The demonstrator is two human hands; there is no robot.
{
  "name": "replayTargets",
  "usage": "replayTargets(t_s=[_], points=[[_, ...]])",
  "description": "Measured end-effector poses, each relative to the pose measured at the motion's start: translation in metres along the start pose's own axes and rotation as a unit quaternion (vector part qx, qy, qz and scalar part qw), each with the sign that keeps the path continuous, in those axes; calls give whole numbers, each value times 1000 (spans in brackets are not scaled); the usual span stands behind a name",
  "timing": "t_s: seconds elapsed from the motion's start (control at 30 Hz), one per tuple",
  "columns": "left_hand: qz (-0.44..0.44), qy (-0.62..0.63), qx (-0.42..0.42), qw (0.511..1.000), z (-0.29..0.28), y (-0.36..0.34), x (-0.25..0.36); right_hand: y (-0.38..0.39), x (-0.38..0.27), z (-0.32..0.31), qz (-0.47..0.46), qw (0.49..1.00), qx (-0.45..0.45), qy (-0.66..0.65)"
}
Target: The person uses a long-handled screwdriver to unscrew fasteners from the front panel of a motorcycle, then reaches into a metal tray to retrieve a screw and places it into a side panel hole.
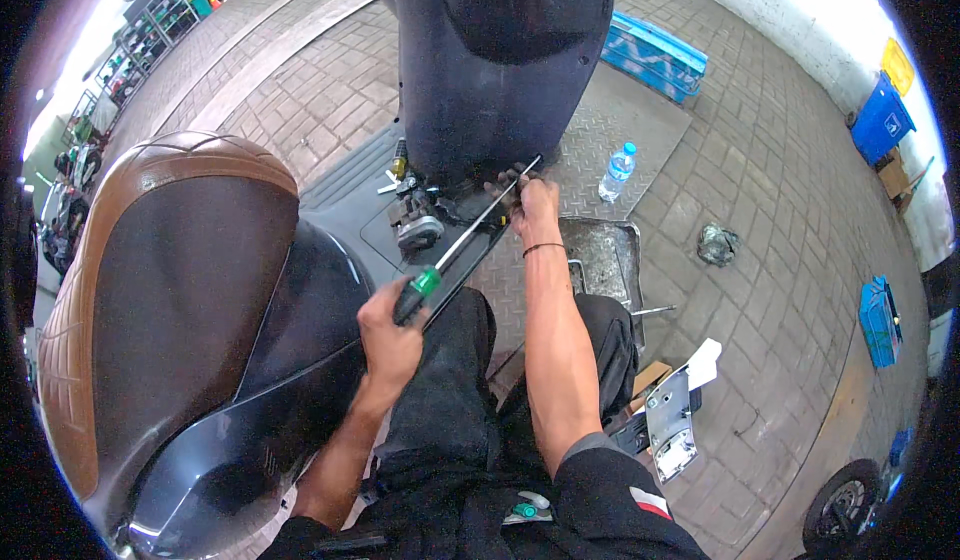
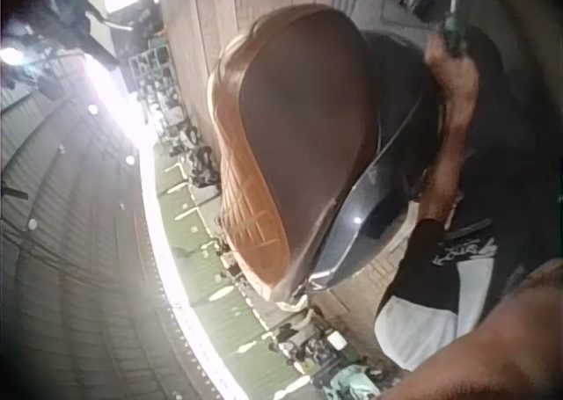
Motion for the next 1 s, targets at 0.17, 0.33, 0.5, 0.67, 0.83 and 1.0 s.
replayTargets(t_s=[0.17, 0.33, 0.5, 0.67, 0.83, 1.0], points=[[355, -308, 93, 878, -7, -6, 20, -16, -9, -16, 0, 1000, -5, -7], [-25, 152, 8, 988, -11, -5, 4, -9, -5, -9, 0, 999, 16, 29], [456, -371, 103, 802, -6, -1, 25, -17, -7, -11, 12, 1000, 14, -22], [374, -274, 110, 879, -14, -2, 42, -19, -11, -15, 2, 1000, 8, 1], [-89, 299, -21, 950, -7, 1, -7, -20, -4, -17, -28, 999, 14, 14], [-179, 354, -81, 914, 15, 4, -13, -24, -9, -29, -40, 996, 37, 65]])
Point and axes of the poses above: each hand's wrist, its own y-axis away from the middle knuckle, its own z-axis out of the palm, x = y × z, the point moved 2 cm from there along -y, towards the middle knuckle, and after that the axes turned 6 degrees about z, right-handed, at the moved point
